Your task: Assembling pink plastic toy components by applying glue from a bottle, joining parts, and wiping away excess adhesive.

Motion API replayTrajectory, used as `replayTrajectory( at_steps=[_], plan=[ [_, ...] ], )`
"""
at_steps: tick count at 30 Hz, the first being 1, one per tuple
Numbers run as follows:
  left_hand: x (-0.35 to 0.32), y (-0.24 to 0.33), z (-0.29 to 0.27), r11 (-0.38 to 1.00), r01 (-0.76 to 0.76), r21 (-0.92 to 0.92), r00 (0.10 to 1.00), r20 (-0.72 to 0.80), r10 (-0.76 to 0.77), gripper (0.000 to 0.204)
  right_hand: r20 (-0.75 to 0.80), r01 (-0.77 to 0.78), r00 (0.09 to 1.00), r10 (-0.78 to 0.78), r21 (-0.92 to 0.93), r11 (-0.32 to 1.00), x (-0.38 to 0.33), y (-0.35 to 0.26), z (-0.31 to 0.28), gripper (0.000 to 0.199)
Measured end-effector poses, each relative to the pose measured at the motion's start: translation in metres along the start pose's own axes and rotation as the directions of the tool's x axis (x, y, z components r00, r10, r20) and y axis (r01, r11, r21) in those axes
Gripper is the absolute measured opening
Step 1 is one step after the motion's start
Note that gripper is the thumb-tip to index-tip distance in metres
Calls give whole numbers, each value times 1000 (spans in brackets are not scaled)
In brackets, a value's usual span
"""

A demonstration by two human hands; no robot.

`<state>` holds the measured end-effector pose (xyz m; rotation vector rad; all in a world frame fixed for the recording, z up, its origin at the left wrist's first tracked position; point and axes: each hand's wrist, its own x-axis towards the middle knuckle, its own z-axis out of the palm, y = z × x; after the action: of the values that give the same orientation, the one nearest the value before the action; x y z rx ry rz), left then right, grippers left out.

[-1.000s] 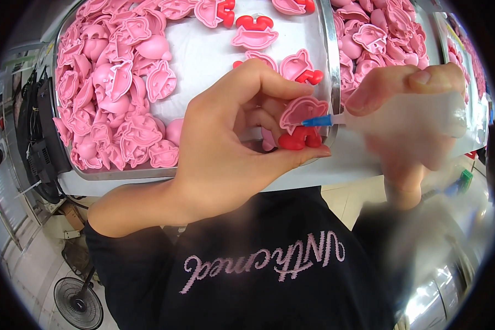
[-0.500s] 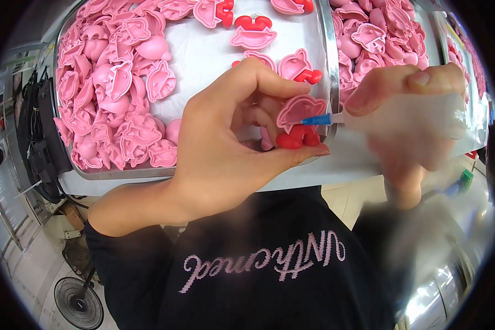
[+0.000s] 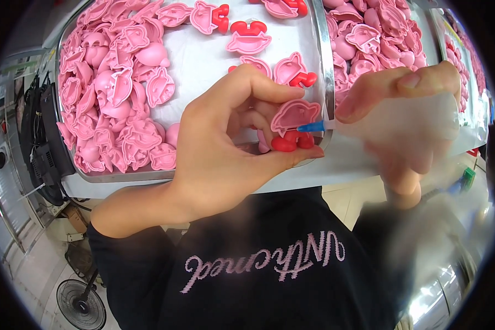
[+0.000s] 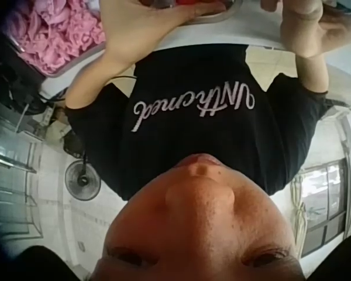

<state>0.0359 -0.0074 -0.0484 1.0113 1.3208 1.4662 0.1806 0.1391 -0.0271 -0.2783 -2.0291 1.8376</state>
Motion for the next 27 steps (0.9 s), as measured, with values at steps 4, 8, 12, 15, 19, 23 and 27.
replayTrajectory(
  at_steps=[4,8,12,15,19,23,27],
  plan=[
    [1,-1,0,999,-40,-31,999,-9,39,51,41,83,995,-87,77,994,1,4,-1,66],
    [0,0,-1,1000,-25,-12,999,20,25,50,52,91,994,-95,73,993,2,-5,0,65],
    [2,3,1,1000,-27,-15,999,21,28,50,69,-28,997,30,-31,999,4,-21,-1,59],
    [1,4,0,999,-33,41,999,16,33,51,38,57,998,-55,-26,998,5,-17,5,56],
    [1,6,0,996,-62,61,998,23,61,53,-32,178,983,-179,-46,983,0,-9,10,52],
    [2,6,-1,994,-73,83,997,29,71,54,-372,36,928,-6,75,997,-1,-7,12,46],
    [2,9,-2,992,-111,67,994,31,109,55,-412,2,910,52,130,992,8,-14,6,52]
  ],
)
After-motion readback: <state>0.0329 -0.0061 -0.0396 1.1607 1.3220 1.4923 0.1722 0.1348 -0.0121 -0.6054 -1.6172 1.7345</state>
